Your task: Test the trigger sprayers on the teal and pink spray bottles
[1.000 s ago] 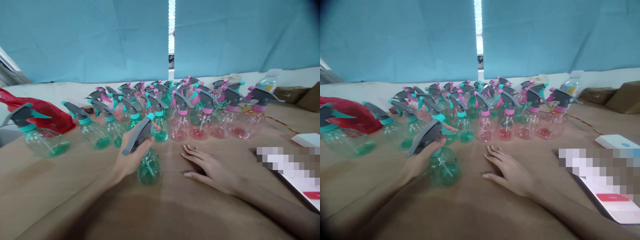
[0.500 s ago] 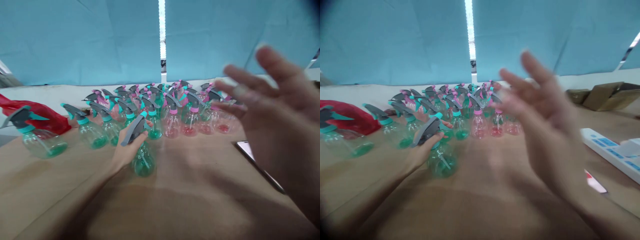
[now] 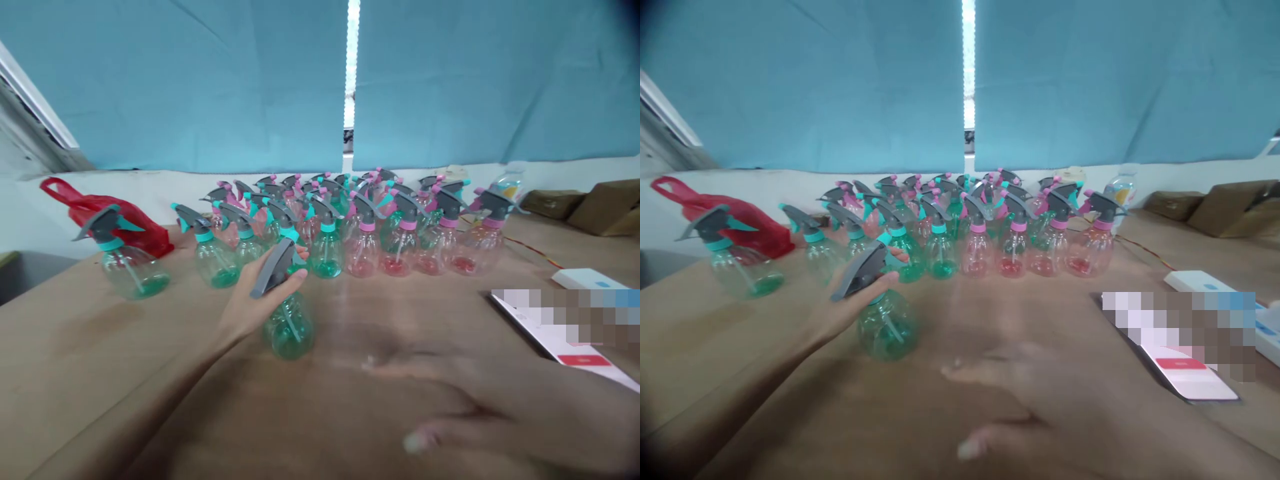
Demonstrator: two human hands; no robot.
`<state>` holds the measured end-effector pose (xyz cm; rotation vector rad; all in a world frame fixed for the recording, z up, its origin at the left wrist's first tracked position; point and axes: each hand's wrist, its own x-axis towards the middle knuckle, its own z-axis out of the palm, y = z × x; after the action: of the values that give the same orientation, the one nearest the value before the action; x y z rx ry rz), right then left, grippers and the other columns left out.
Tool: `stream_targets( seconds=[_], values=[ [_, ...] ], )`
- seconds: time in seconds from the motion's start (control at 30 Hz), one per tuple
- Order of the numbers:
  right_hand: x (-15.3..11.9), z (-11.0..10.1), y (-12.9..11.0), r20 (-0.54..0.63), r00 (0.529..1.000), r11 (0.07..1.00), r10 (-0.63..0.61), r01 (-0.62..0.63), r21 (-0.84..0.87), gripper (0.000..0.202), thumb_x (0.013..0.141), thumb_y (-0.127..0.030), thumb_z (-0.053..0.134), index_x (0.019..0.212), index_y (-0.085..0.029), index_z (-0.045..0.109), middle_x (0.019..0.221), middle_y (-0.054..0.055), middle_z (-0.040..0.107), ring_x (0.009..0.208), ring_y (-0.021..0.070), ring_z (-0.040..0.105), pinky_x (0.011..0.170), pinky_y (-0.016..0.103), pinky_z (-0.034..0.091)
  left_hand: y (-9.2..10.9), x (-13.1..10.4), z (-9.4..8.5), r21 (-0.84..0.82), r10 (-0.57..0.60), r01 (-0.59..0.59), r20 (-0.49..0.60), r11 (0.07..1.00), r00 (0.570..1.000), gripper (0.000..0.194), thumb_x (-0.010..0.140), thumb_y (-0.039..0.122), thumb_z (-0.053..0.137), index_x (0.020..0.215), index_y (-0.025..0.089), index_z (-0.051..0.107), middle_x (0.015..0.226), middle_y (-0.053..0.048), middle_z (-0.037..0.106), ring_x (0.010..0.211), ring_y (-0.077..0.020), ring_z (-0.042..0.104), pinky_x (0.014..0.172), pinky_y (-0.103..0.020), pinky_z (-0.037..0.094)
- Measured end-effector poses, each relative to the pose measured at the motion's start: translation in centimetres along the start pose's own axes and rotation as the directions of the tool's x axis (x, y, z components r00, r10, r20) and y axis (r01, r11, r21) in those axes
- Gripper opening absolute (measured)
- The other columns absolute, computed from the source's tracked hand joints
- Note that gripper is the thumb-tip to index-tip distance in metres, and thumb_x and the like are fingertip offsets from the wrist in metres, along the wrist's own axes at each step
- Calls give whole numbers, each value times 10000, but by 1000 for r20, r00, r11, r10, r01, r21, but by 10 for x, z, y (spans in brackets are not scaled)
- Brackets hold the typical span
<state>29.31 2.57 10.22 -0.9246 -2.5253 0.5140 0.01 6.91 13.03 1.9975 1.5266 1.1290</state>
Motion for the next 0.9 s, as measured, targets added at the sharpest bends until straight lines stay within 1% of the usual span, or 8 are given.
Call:
stream_targets(
  seconds=[0.07,0.13,0.3,0.4,0.53,0.7,0.83,0.9],
  values=[
    [15,1,-7,147,989,1000,-13,14,-6,490,838,-528,567,1314,-450,477,1308,-66,565,1144,284,574,949,420,497,3,-4,-5,-27,-32,33,13,999,999,365,810,427,615,1147,292,580,1148,-20,642,904,-212,622,800,-316,498],
    [30,10,-7,204,979,1000,20,-22,9,526,853,-485,568,1354,-370,457,1350,-6,529,1168,282,555,948,420,495,6,-8,-11,-53,-63,65,37,996,997,416,792,428,635,1174,280,562,1120,-41,654,901,-227,632,781,-328,514],
    [65,56,-3,114,991,986,69,-86,146,754,790,-605,577,1423,-272,338,1453,62,407,1293,298,415,1031,493,386,9,-19,-25,-83,-94,99,55,992,994,419,773,405,661,1150,250,562,785,-20,680,898,-267,649,747,-351,529],
    [91,80,-15,57,992,963,116,-127,237,923,686,-654,649,1424,-207,321,1442,120,414,1293,318,407,1033,514,367,7,-26,-32,-103,-104,109,53,989,993,418,768,394,665,1139,240,551,782,-16,677,871,-268,658,722,-359,544],
    [123,97,-44,-19,1000,921,-4,11,389,925,643,-579,727,1407,-249,324,1383,115,477,1269,310,432,1011,496,387,0,-34,-42,-83,-109,112,31,990,994,473,767,391,668,1192,261,505,914,-34,683,888,-253,654,749,-365,551],
    [152,120,-69,-48,999,879,10,14,477,832,644,-534,744,1337,-242,388,1309,103,532,1207,292,490,964,461,426,-20,-50,-64,39,-104,106,-41,994,994,537,756,403,676,1235,271,472,958,-45,663,844,-247,649,708,-366,548],
    [181,142,-86,-90,996,917,-3,38,398,832,643,-564,728,1315,-200,399,1253,131,567,1177,305,511,950,463,423,-50,-72,-83,85,-78,91,-145,992,986,532,754,395,680,1220,260,463,1097,-57,630,998,-260,612,836,-398,521],
    [200,153,-96,-104,994,946,-34,66,318,834,664,-577,704,1326,-182,383,1256,150,565,1172,312,517,934,460,429,-70,-84,-93,68,-173,192,-226,979,959,515,756,417,671,1196,242,468,1107,-73,635,1007,-271,616,837,-417,525]
  ],
)
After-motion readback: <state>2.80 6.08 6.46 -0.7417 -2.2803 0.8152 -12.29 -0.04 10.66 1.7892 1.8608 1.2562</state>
